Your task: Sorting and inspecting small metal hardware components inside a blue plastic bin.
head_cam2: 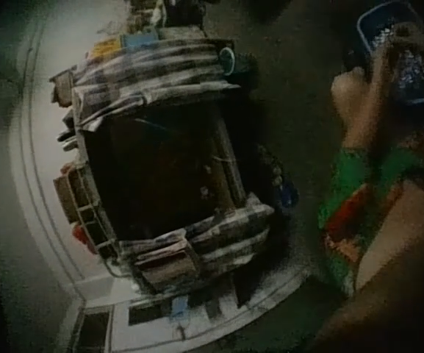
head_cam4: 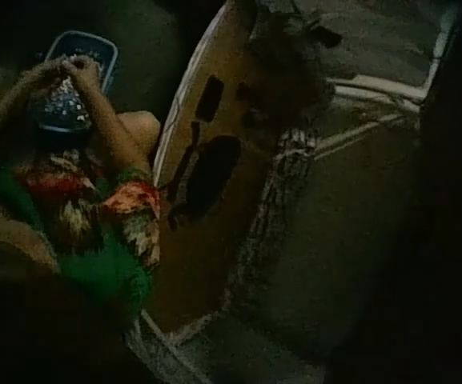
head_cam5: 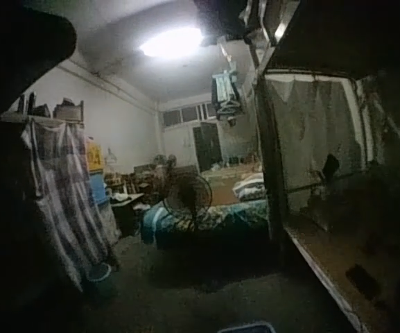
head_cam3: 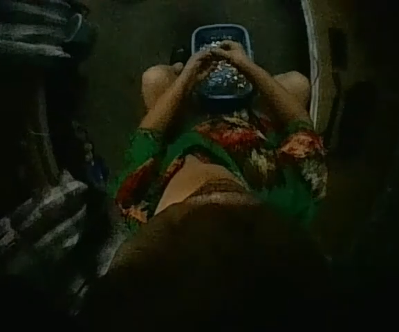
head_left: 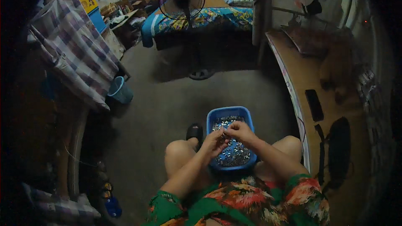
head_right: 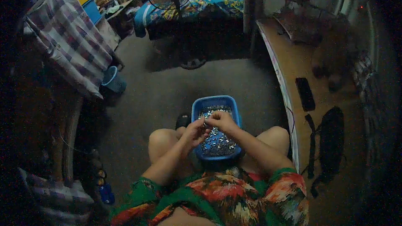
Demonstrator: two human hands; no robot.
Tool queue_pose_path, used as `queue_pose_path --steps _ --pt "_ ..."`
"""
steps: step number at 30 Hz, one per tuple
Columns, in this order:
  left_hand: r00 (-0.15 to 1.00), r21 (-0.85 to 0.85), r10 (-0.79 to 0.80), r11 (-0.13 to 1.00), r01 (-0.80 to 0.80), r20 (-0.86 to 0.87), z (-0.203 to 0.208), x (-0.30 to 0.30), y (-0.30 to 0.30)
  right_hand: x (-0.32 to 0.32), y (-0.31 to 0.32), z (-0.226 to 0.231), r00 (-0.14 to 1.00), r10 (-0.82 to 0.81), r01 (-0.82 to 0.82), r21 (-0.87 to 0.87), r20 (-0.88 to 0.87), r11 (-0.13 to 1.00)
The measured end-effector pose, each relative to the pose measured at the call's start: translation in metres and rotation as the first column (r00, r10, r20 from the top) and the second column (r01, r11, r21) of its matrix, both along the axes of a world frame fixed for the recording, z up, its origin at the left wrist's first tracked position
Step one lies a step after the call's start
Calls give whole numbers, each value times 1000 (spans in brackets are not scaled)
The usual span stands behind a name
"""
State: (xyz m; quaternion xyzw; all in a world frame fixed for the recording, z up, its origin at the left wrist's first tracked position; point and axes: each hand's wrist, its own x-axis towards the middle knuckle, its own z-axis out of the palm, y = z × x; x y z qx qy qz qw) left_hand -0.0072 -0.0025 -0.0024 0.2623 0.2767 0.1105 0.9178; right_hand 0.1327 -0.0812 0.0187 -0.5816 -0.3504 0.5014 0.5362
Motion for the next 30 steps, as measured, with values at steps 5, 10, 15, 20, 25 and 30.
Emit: queue_pose_path --steps 5,10,15,20,25,30 --pt "997 73 -32 997 27 67 4 -1 -5 -7 -12 4 989 10 -29 125 150 992" --pt "1000 34 9 999 -8 -28 15 3 -10 -6 -11 -7 984 -116 95 147 137 984" --pt "1000 25 11 1000 -11 -1 16 6 -6 -5 -8 -1 891 -213 143 196 402 970" --pt "999 43 28 999 -26 -41 20 9 -2 -2 -5 11 761 -200 56 245 617 968" --pt "999 -11 20 1000 -19 32 7 9 1 -5 -2 3 978 -96 78 101 183 992" --pt "998 -74 58 996 -58 4 14 6 0 10 -6 2 900 -75 39 -93 -429 995"
